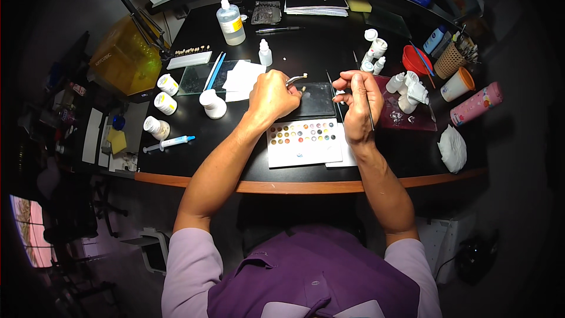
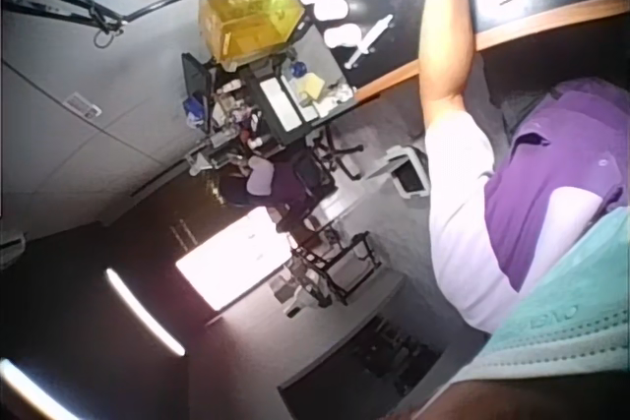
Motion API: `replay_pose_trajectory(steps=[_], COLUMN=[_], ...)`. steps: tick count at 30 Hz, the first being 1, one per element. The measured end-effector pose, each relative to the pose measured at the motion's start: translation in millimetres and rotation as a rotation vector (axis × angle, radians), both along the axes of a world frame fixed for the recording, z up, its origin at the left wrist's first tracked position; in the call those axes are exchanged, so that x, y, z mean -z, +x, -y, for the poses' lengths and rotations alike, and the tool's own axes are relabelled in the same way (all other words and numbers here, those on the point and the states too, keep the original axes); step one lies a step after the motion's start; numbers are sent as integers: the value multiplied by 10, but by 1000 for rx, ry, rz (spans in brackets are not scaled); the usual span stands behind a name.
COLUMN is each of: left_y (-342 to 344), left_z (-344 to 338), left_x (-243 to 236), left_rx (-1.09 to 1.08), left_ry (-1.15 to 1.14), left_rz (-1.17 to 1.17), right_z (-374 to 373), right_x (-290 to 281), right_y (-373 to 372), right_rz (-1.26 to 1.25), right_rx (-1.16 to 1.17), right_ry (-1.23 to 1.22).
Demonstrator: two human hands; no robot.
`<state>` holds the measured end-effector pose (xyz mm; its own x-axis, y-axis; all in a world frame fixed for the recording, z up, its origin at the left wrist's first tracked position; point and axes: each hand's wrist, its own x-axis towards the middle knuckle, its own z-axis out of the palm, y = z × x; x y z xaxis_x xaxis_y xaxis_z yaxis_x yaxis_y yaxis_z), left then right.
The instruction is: The person paints a dental crown, holding it with tweezers and applying pigment from a palette onto it using a brush.
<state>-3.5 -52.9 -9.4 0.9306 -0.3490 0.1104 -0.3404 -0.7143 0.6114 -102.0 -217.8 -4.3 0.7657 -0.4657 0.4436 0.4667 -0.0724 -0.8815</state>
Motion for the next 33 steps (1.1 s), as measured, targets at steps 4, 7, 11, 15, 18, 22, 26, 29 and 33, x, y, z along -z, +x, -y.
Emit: replay_pose_trajectory(steps=[4, 7, 11, 15, 18, 22, 26, 29, 33], left_y=[60, -36, -52, -36, -13, -30, -74, -134, -182], left_z=[-36, -111, -305, -349, -356, -358, -341, -317, -299], left_x=[64, -180, -306, -326, -328, -332, -314, -349, -363], left_rx=[-15, 164, 331, 407, 460, 460, 453, 441, 451], left_ry=[7, -316, -556, -650, -695, -688, -642, -640, -654], left_rz=[34, -226, -520, -715, -772, -762, -742, -685, -641], right_z=[-1, 40, -72, -101, -78, -91, -110, -102, -113], right_x=[-16, -5, 20, 19, 23, 27, 45, 56, 56], right_y=[-19, -35, -17, -26, -28, -29, -29, -25, -15], right_rz=[5, -34, 20, 71, 79, 68, 91, 119, 140], right_rx=[-12, -37, -220, -272, -299, -301, -271, -248, -246], right_ry=[7, -32, -80, -146, -185, -127, -106, -117, -60])
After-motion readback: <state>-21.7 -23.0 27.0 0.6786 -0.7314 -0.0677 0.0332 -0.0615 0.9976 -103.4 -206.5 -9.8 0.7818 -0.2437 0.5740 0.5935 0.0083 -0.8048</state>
